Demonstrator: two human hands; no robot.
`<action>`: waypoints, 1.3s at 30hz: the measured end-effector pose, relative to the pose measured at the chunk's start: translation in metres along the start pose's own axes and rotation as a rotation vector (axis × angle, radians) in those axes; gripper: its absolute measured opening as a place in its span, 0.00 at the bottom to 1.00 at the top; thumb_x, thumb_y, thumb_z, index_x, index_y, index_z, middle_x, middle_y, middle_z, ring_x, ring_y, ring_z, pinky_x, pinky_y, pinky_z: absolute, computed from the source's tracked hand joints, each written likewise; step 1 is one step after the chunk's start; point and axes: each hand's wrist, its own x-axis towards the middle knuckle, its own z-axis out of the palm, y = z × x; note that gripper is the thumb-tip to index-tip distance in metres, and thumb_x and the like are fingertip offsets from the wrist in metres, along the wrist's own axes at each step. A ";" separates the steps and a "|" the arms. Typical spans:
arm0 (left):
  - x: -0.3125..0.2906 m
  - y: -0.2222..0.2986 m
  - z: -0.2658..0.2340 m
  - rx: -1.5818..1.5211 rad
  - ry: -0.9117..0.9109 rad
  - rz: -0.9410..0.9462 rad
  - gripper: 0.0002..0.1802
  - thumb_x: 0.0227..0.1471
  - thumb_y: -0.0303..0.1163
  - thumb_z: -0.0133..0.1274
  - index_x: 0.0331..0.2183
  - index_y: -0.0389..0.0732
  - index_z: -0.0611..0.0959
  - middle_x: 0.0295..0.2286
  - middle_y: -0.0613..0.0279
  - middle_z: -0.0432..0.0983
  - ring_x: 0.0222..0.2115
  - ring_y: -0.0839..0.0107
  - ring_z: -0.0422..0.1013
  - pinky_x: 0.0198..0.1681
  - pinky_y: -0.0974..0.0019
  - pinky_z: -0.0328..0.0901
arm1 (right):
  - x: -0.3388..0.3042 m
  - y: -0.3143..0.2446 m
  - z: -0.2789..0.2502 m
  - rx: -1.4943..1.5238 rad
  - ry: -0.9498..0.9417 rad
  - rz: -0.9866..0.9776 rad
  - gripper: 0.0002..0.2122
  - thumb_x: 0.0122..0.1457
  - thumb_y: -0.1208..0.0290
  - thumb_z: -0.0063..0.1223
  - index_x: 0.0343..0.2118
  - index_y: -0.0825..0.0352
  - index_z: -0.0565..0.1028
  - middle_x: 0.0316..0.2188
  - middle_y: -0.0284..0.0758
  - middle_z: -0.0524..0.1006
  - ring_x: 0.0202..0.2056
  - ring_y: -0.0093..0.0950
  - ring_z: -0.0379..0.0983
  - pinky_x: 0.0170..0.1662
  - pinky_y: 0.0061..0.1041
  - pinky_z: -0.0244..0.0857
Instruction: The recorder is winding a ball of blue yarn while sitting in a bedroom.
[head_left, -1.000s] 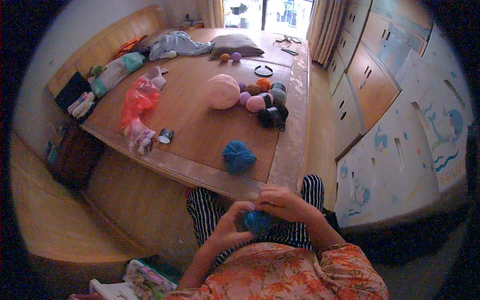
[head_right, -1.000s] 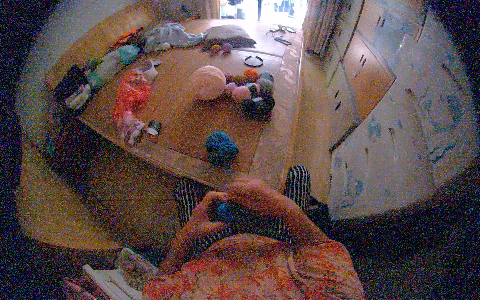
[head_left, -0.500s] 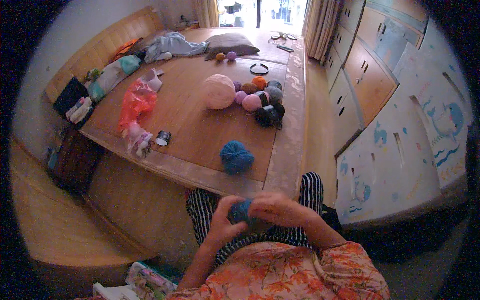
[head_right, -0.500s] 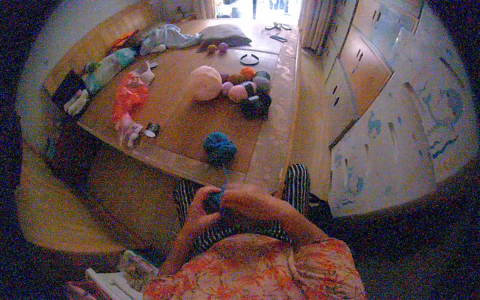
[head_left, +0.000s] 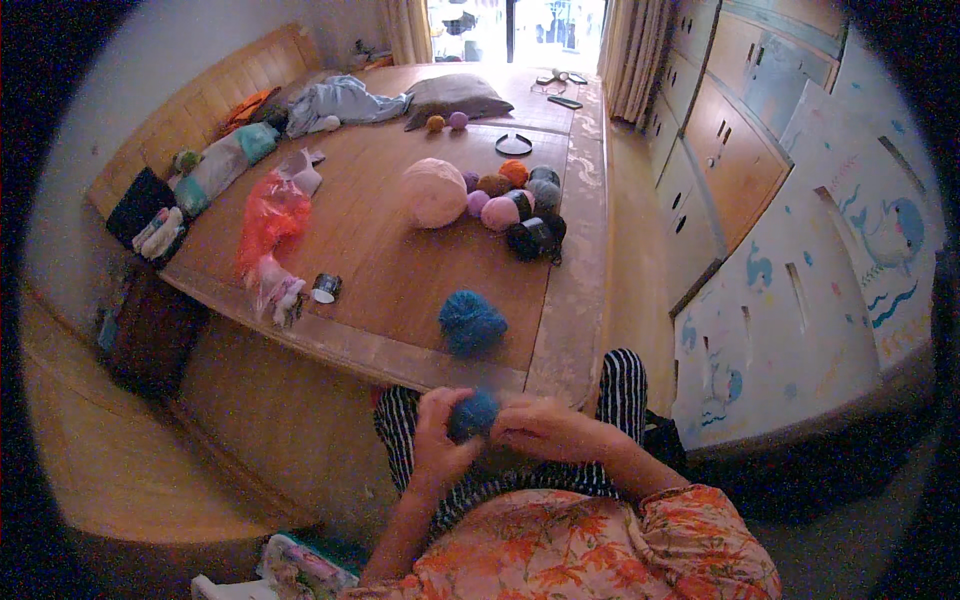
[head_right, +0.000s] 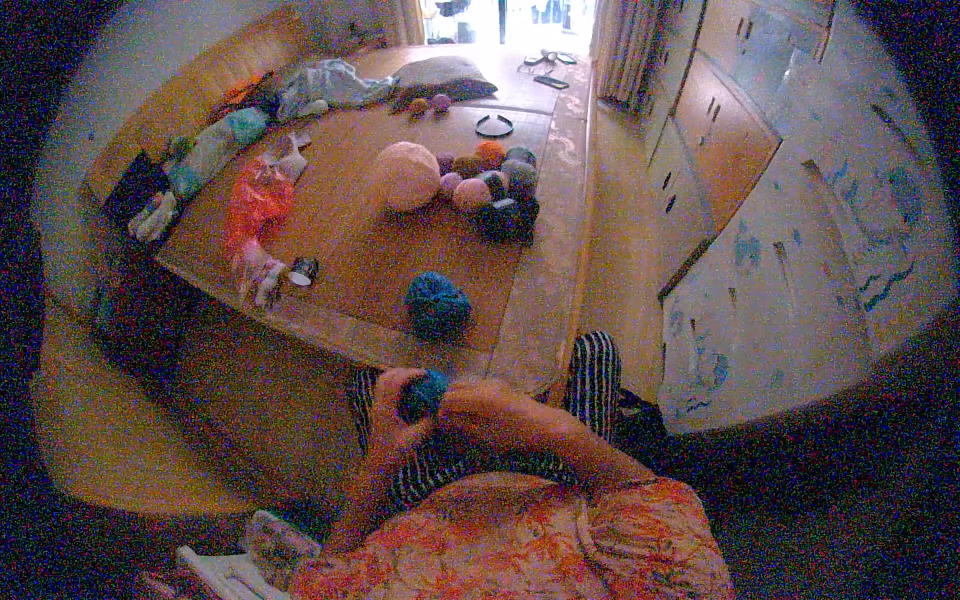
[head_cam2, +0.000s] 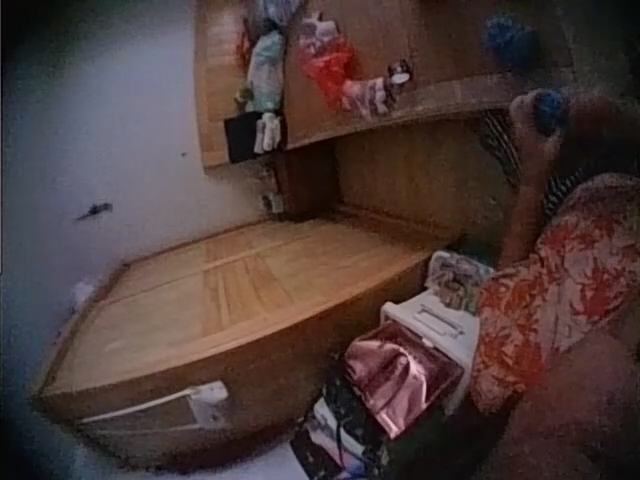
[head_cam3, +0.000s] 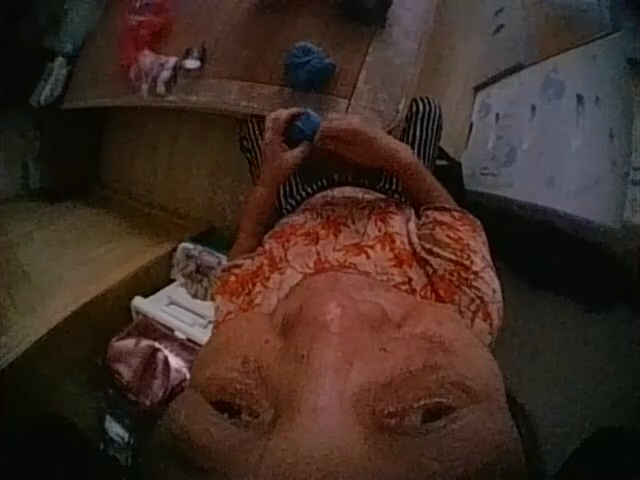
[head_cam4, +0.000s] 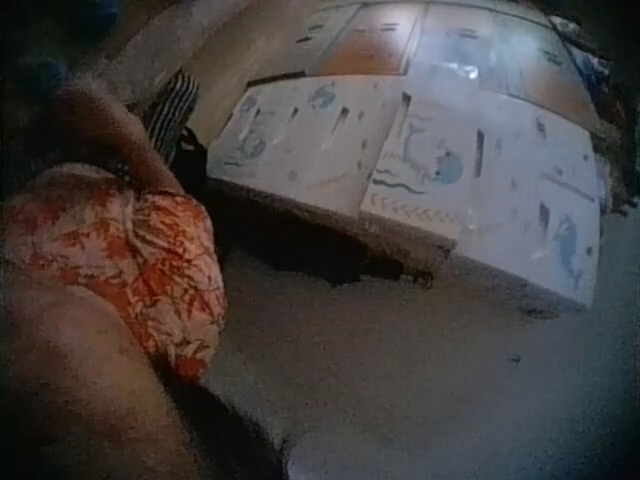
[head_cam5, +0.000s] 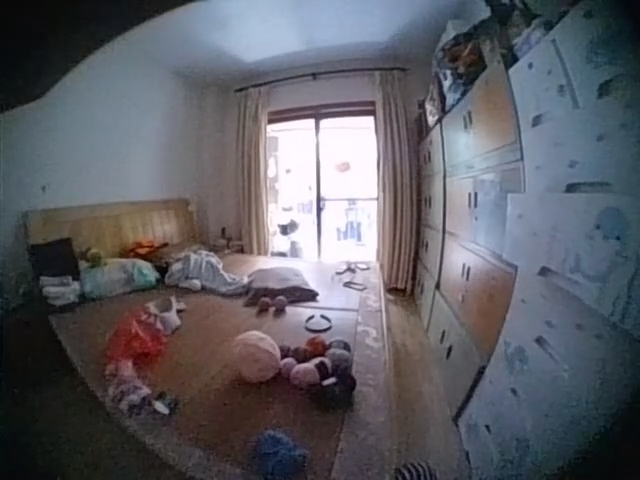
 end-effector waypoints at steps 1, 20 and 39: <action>-0.003 0.000 0.000 0.001 0.000 -0.001 0.33 0.36 0.19 0.58 0.49 0.44 0.68 0.43 0.62 0.67 0.49 0.65 0.63 0.54 0.64 0.59 | 0.001 -0.002 -0.007 -0.001 0.076 -0.020 0.05 0.56 0.74 0.48 0.33 0.68 0.72 0.31 0.40 0.71 0.35 0.39 0.70 0.40 0.33 0.64; -0.011 0.012 -0.001 -0.558 -0.271 -0.208 0.34 0.33 0.20 0.61 0.45 0.43 0.67 0.44 0.62 0.65 0.44 0.69 0.64 0.50 0.66 0.61 | 0.004 0.008 -0.012 0.012 0.219 -0.050 0.06 0.58 0.70 0.49 0.33 0.68 0.72 0.29 0.41 0.70 0.34 0.39 0.70 0.39 0.32 0.64; -0.011 0.023 -0.004 -1.028 -0.288 -0.249 0.34 0.34 0.26 0.66 0.46 0.44 0.69 0.43 0.63 0.67 0.46 0.70 0.65 0.51 0.65 0.60 | -0.002 0.031 -0.003 -0.005 0.189 0.023 0.07 0.58 0.70 0.47 0.36 0.67 0.73 0.33 0.42 0.72 0.37 0.39 0.70 0.41 0.35 0.64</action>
